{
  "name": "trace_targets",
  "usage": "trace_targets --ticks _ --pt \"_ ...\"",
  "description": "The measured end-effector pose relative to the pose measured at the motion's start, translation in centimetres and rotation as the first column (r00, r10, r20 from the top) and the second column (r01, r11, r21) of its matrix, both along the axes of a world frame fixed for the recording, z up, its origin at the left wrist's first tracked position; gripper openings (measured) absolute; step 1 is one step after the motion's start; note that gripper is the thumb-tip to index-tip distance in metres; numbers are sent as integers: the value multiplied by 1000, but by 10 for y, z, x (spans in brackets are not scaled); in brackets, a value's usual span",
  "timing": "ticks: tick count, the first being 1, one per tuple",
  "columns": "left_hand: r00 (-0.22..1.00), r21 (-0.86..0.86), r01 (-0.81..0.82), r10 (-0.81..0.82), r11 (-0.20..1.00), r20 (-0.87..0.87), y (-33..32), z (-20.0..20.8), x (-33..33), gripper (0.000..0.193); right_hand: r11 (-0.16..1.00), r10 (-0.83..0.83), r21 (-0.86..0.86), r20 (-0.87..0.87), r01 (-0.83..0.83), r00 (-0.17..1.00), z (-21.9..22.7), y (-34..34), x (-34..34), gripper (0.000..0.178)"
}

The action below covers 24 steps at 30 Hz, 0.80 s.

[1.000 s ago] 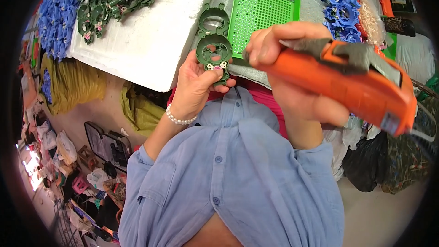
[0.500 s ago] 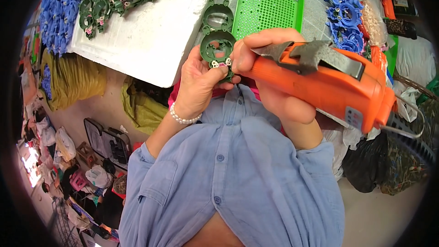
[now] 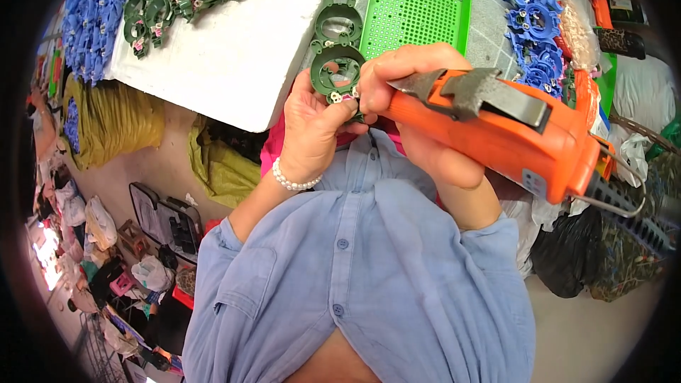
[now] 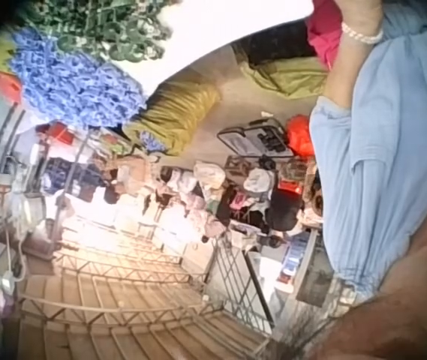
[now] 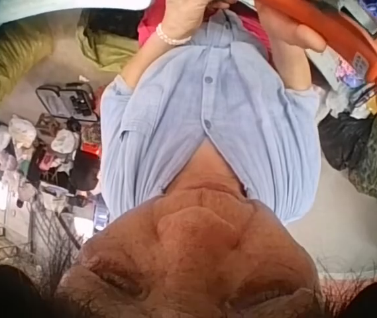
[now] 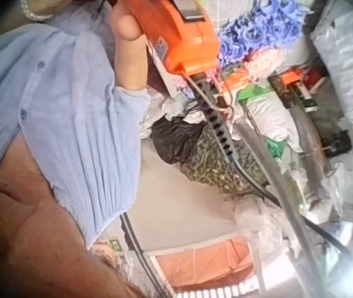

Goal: The person assembles plastic toy components by placing small pieces onto plastic frames and fastening them with screws using an electric screwdriver.

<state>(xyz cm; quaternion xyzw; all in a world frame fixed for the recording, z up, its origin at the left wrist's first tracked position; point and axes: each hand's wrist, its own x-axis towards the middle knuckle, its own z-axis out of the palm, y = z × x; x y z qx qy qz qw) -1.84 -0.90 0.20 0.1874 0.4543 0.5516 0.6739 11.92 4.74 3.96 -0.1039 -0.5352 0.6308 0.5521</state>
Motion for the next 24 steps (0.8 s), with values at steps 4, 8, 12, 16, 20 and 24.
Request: trace_targets --ticks 4,8,12,16,20,24 --pt "998 -18 25 -24 1000 56 1 -2 -3 44 997 41 66 -74 -36 996 10 7 14 103" --pt "988 -36 49 -44 998 151 2 -1 -7 44 998 -54 37 -121 59 991 8 18 23 107" --pt "980 -25 78 -72 997 187 2 1 -8 44 987 -162 9 -30 163 986 -10 24 35 102" --pt "978 -110 74 -51 991 202 3 5 -9 41 967 -246 -48 53 249 968 -20 22 36 94" --pt "985 -133 99 -78 986 154 1 3 -8 39 924 -346 -103 189 369 919 -26 24 37 92" --pt "983 -128 107 -86 986 163 2 4 -6 38 907 -370 -120 230 404 900 -38 26 39 92"
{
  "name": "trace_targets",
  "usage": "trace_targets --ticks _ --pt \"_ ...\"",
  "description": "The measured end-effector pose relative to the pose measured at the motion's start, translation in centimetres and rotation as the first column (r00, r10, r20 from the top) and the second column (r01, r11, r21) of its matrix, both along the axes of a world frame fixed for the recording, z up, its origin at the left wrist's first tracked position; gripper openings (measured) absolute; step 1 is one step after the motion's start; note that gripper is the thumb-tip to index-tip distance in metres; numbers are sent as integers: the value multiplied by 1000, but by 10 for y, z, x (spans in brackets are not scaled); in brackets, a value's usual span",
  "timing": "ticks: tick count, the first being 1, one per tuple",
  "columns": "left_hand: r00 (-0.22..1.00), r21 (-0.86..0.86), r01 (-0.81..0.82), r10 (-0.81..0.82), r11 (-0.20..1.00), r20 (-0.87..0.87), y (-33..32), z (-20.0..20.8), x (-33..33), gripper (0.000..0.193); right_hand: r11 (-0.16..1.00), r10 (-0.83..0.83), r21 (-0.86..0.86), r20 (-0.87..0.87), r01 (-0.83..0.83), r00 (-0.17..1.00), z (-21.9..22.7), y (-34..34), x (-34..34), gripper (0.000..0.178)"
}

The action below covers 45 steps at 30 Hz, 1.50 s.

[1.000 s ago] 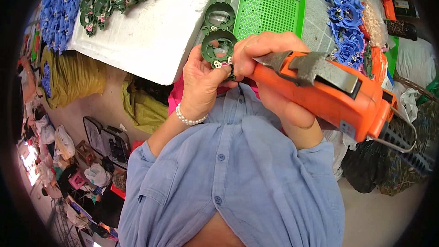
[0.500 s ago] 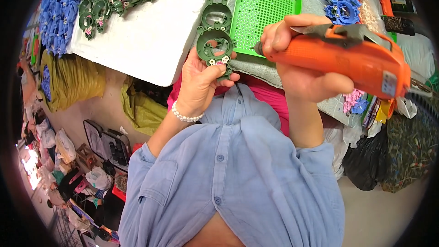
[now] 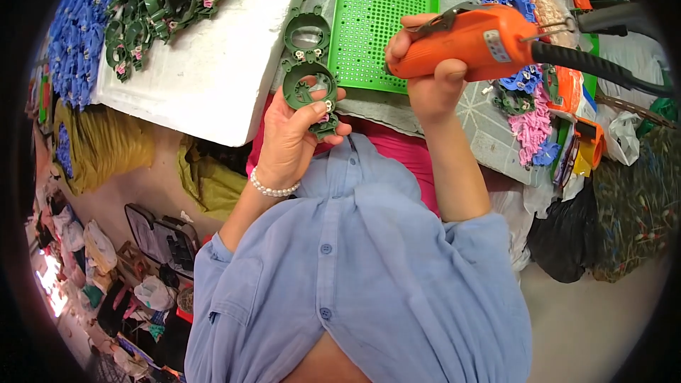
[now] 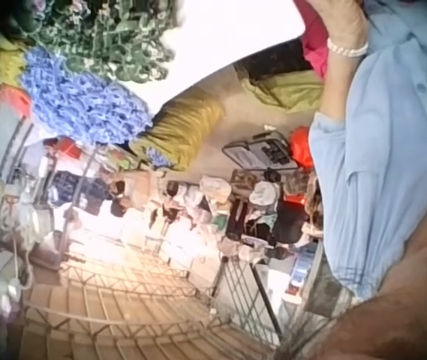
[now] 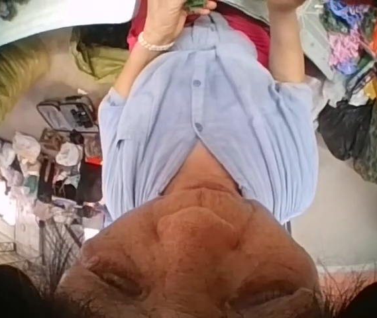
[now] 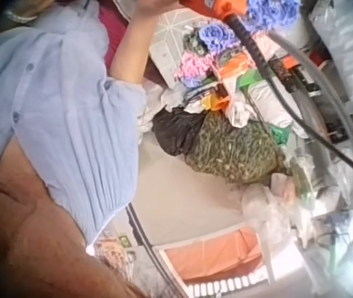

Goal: The person assembles plastic toy components by placing small pieces onto plastic frames and fastening them with screws using an electric screwdriver.

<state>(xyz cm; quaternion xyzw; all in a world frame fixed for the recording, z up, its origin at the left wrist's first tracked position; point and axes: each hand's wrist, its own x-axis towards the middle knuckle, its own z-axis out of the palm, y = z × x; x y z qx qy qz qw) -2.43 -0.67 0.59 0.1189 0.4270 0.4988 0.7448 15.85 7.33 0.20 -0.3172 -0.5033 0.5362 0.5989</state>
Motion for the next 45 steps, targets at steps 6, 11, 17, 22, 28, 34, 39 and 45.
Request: trace_targets --ticks 6,11,17,22,28,34,39,45 --pt "999 18 22 -22 1000 -43 -1 -4 2 41 1000 10 2 17 -10 1000 -12 -3 2 90" --pt "1000 3 13 -13 1000 -11 -1 -3 3 36 1000 -8 -1 -20 8 1000 -16 -4 1 89" --pt "1000 -1 13 -13 1000 -7 -2 -3 3 37 1000 -8 -6 -11 8 1000 -18 -3 1 88" --pt "1000 6 22 -22 1000 10 -2 -4 3 38 1000 16 -5 -17 -16 1000 -17 -3 1 87" --pt "999 42 37 -37 998 11 -4 -4 2 39 1000 11 -11 -44 -12 999 -5 -5 5 89" --pt "993 61 83 -77 995 -87 -6 -7 4 45 965 229 183 -221 -190 948 27 -12 2 96" --pt "993 85 56 -46 995 -112 -5 -2 13 44 926 304 283 -162 -251 939 63 -31 -15 98" --pt "992 157 61 -43 986 -117 -8 -7 14 49 859 450 318 -93 -402 888 62 -39 -32 91"
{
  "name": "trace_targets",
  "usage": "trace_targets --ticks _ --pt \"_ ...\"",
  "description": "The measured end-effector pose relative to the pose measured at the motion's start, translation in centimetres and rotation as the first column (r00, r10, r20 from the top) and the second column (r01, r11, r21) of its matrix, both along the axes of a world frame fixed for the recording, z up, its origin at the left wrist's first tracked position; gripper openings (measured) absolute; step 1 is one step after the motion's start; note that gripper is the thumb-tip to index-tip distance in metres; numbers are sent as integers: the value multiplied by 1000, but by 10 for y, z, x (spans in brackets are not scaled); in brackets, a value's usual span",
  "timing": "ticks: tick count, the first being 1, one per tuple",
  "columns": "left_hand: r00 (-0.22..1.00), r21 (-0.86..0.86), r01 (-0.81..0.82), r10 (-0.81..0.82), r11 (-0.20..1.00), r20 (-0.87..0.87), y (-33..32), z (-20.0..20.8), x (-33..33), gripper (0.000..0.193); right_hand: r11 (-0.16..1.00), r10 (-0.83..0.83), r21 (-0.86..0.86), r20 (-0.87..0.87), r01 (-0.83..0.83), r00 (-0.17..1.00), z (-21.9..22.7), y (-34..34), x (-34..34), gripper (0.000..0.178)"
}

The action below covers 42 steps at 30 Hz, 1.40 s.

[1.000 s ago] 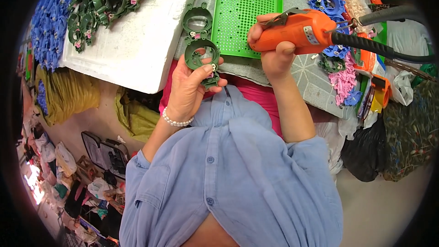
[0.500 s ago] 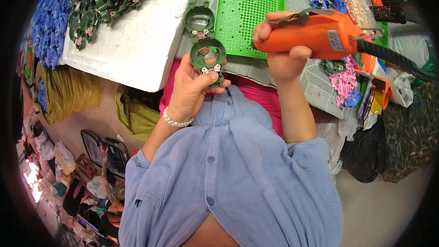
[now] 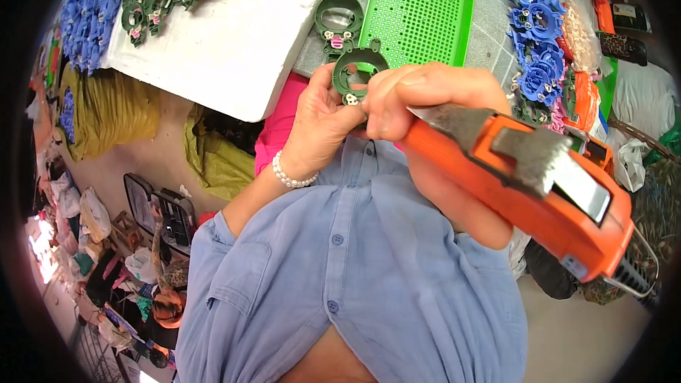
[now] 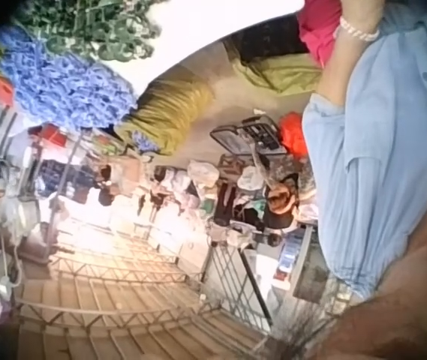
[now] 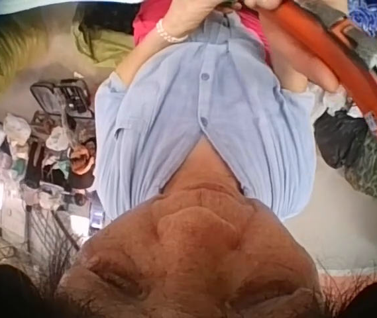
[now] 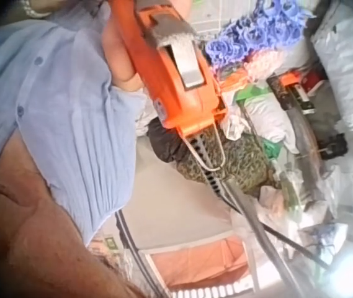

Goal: The person assembles plastic toy components by placing small pieces onto plastic frames and fastening them with screws using an electric screwdriver.

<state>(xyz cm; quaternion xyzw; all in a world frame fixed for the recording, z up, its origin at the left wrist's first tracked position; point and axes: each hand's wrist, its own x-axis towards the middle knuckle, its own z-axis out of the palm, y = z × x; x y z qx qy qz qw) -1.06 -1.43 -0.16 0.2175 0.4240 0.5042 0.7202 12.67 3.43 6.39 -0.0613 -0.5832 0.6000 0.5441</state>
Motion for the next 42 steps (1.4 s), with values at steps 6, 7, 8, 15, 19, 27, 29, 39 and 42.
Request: trace_targets --ticks 6,7,8,15,19,27,29,39,42 --pt "1000 -63 7 -5 998 30 0 7 -1 46 997 -12 -76 30 14 999 -10 -6 -4 94" --pt "999 -63 0 2 998 39 0 8 -1 46 996 -12 -82 28 14 1000 -13 -7 -4 94" --pt "999 -63 -6 9 998 49 0 8 0 46 996 -12 -89 27 14 1000 -15 -7 -4 94" --pt "994 13 -107 107 994 -19 -4 1 8 42 996 0 -84 15 1 1000 -22 -5 -8 93" --pt "997 -12 -62 61 998 -52 -1 6 6 42 998 -5 -68 -14 4 1000 -29 -2 -7 93" --pt "999 -56 -41 42 998 16 -6 9 -13 48 995 -73 -69 -53 69 996 4 3 1 90" --pt "999 -76 -44 43 996 -14 -13 21 -26 53 999 -51 -20 -102 49 994 3 11 14 98" --pt "686 357 -587 680 727 -259 -83 45 -199 44 935 -224 -269 58 231 973 -31 12 32 90" --pt "585 297 -665 726 685 -362 -109 -6 -221 41 943 -230 -233 67 239 971 -39 19 29 92"
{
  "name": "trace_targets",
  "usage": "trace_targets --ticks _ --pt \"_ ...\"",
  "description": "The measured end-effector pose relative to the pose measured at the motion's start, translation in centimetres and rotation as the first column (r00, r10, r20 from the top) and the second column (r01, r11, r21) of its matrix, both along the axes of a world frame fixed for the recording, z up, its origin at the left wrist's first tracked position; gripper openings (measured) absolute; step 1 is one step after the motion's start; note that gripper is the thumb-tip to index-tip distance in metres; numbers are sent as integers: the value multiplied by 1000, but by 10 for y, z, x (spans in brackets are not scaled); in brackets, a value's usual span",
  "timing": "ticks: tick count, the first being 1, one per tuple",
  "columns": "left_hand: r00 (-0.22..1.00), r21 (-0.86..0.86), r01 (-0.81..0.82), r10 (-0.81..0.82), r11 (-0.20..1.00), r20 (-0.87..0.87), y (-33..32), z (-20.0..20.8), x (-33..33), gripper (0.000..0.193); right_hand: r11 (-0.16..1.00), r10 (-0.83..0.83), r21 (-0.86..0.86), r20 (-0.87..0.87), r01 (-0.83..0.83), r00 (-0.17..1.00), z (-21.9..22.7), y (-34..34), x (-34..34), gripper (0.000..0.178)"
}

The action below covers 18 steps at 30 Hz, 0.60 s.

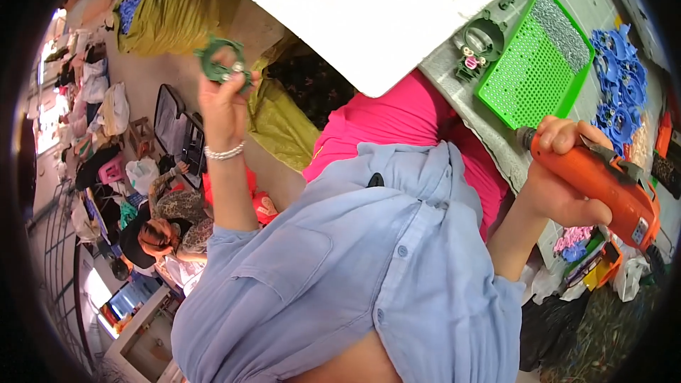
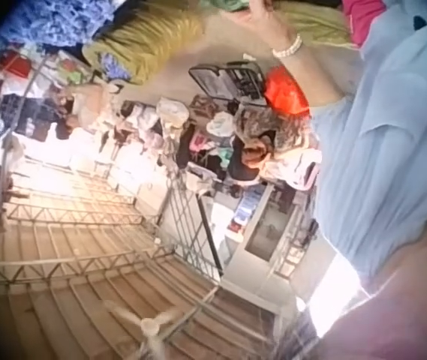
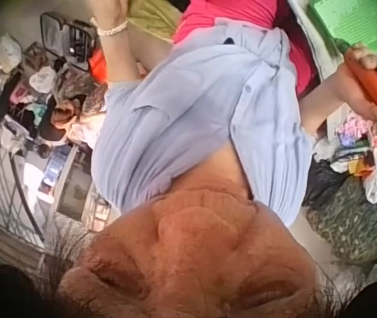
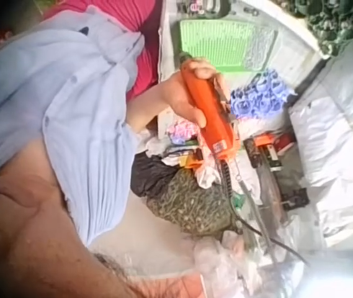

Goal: The person assembles plastic toy components by placing small pieces onto plastic frames and fastening them with screws using an electric screwdriver.

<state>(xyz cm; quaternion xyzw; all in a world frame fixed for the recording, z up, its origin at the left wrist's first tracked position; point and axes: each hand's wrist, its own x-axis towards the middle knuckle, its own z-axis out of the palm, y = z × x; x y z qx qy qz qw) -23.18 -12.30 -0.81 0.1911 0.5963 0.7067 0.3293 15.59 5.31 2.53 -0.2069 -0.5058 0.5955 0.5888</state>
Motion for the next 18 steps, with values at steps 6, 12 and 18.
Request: trace_targets --ticks 6,12,18 --pt "879 -409 94 117 908 462 -39 -155 19 41 1000 -6 -1 24 7 1000 -7 4 -4 92" --pt "740 -503 197 210 842 640 -39 -260 47 25 997 -59 -38 72 62 996 -6 2 5 93" --pt "811 -549 17 309 836 496 -14 -255 -1 31 995 -75 -53 87 80 993 -10 -1 13 92"
